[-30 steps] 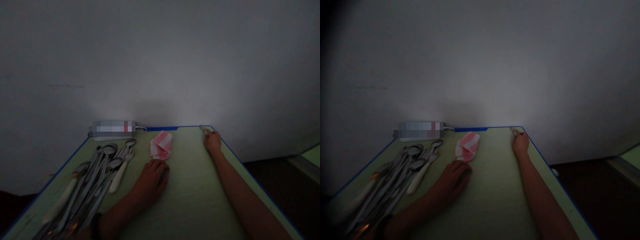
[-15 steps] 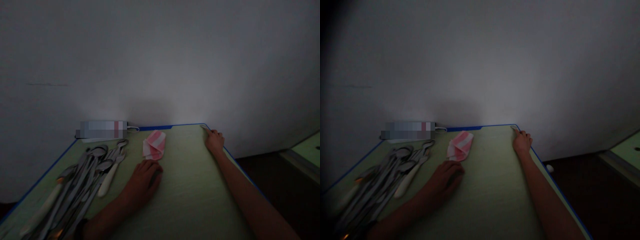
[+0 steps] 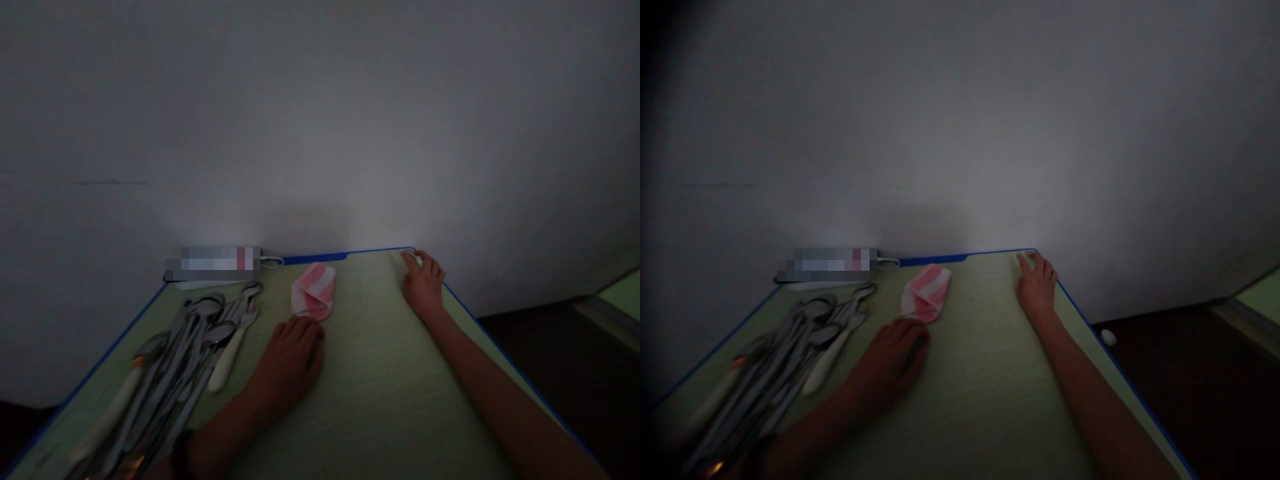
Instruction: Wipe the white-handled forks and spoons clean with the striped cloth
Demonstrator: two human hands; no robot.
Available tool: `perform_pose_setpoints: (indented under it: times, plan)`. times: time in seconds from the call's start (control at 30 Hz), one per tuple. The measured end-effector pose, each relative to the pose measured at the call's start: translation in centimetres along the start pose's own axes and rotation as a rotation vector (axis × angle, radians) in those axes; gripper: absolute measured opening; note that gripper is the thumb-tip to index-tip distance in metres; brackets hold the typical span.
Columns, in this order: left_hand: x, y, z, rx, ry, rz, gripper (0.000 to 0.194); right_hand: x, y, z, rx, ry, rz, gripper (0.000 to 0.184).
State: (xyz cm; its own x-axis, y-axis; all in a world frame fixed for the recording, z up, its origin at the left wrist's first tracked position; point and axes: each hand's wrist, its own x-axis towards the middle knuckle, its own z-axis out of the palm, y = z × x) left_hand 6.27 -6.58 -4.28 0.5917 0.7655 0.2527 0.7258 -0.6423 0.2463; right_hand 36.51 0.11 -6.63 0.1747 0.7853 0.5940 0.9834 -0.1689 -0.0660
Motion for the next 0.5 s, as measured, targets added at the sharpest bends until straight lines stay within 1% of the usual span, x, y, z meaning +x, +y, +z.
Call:
perform_pose_setpoints:
  times: [0.1,0.13,0.2,0.27,0.37,0.43,0.5]
  plan:
    - [-0.1,0.1,0.0,0.162,0.024,-0.040,0.020,-1.3,-3.3,-0.9,0.143,-0.045,-0.240,0.046]
    - [-0.1,0.1,-0.1,0.190,0.018,-0.046,0.021,-1.8,-4.5,-1.2,0.196,-0.062,-0.304,0.044]
    - [0.1,-0.2,-0.9,0.205,0.001,-0.056,0.021,-2.6,-7.0,-1.7,0.302,-0.082,-0.387,0.043]
    - [0.5,-0.9,-2.3,0.174,-0.074,-0.072,0.018,-3.3,-9.4,-2.1,0.401,-0.088,-0.440,0.043]
    - [1.2,-2.7,-5.1,0.216,-0.064,-0.169,0.021,-3.6,-12.2,-2.2,0.509,-0.156,-0.523,0.037]
    - [1.3,-4.1,-6.7,0.258,-0.078,-0.248,0.023,-3.4,-13.4,-2.0,0.544,-0.202,-0.535,0.032]
    - [1.0,-5.3,-7.8,0.300,-0.130,-0.325,0.023,-2.9,-14.1,-1.5,0.550,-0.227,-0.508,0.031]
